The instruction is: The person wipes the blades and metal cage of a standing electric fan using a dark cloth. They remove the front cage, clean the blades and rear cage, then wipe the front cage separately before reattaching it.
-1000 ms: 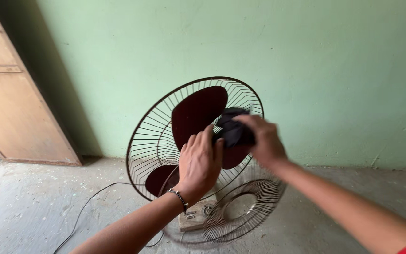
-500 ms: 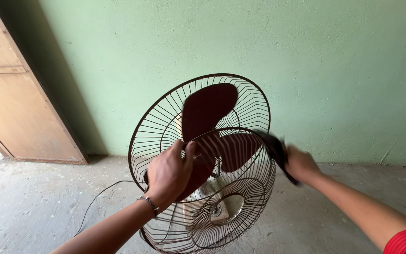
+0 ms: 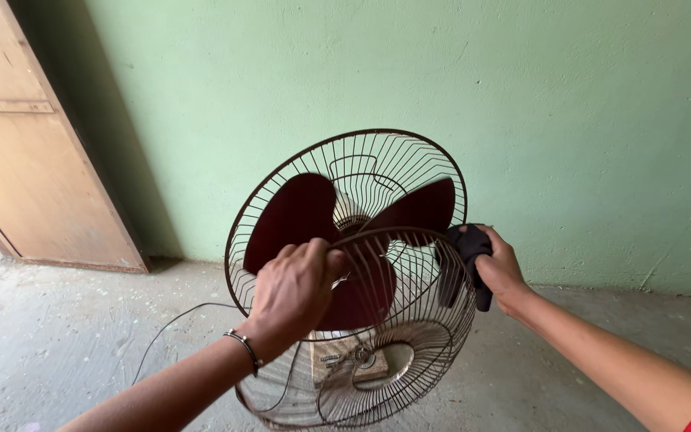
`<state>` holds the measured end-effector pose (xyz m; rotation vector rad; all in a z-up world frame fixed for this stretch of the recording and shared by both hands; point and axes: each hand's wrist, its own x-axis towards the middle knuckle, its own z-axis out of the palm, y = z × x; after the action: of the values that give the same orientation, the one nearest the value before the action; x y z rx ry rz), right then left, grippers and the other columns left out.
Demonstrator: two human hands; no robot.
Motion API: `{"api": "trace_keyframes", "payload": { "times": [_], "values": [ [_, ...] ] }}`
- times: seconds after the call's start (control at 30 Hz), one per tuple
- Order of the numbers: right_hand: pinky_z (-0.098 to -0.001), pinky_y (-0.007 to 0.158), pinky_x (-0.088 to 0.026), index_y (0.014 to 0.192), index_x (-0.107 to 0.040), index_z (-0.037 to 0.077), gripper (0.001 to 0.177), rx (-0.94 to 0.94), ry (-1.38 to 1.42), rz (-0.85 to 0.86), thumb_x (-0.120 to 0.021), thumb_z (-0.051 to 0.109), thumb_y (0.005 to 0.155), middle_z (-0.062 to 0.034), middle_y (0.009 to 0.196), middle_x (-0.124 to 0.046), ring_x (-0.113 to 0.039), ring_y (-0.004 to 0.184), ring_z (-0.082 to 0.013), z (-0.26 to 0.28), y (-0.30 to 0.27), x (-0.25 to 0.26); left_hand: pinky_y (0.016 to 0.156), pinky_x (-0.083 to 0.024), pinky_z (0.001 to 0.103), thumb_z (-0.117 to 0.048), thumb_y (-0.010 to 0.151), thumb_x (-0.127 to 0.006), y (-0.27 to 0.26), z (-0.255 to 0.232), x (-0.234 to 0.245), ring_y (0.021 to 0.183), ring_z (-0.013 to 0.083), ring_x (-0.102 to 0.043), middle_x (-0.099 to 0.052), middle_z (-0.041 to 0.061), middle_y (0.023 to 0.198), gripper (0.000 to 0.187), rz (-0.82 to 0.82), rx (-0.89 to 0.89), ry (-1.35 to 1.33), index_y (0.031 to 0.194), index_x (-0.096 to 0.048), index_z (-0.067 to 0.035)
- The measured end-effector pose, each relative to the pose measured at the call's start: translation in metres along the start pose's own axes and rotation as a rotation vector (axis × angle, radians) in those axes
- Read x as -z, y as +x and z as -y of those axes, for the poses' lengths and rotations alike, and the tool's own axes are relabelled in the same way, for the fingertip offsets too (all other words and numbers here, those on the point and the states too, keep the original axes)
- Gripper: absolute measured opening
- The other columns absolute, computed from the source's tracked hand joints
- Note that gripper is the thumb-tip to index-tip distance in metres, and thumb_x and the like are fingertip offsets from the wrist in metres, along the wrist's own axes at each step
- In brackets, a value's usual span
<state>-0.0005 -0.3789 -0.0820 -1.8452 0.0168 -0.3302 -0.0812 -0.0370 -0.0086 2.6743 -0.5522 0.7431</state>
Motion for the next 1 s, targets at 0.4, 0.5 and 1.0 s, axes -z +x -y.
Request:
{"api": "trace_keyframes", "payload": {
  "times": [0.4, 0.5, 1.0],
  "values": [
    [-0.0308, 0.065, -0.055, 0.116, -0.061, 0.002, 0.059, 0.588, -0.092, 0.134, -0.039, -0.011, 0.062, -0.0129, 0.105, -0.066, -0.06, 0.075, -0.0168, 0.046, -0.032, -0.039, 0.045, -0.045, 0.038, -0.042, 0.108, -0.042, 0.006, -0.084, 0.046, 0.045, 0.0179, -0.052, -0.062, 0.005, 0.059, 0.048, 0.398, 0.051, -0.07, 0.086, -0.064, -0.005],
    [-0.0291, 0.065, -0.055, 0.106, -0.065, 0.002, 0.048, 0.566, -0.134, 0.091, -0.041, -0.006, 0.065, -0.0128, 0.089, -0.069, -0.062, 0.071, -0.0196, 0.06, -0.042, -0.034, 0.047, -0.049, 0.038, -0.043, 0.104, -0.049, 0.003, -0.104, 0.054, 0.045, 0.0184, -0.057, -0.063, 0.006, 0.058, 0.049, 0.474, 0.145, -0.205, 0.078, -0.069, -0.007],
    [-0.0345, 0.046, -0.053, 0.106, -0.067, 0.011, 0.042, 0.776, -0.591, 0.06, -0.053, -0.001, 0.067, -0.0067, 0.067, -0.069, -0.063, 0.048, -0.0201, 0.145, -0.032, -0.027, 0.05, -0.048, 0.049, -0.046, 0.104, -0.046, 0.017, -0.077, -0.012, 0.052, 0.035, -0.062, -0.063, 0.014, 0.056, 0.054, -0.019, 0.032, -0.267, 0.07, -0.064, -0.008]
  ]
}}
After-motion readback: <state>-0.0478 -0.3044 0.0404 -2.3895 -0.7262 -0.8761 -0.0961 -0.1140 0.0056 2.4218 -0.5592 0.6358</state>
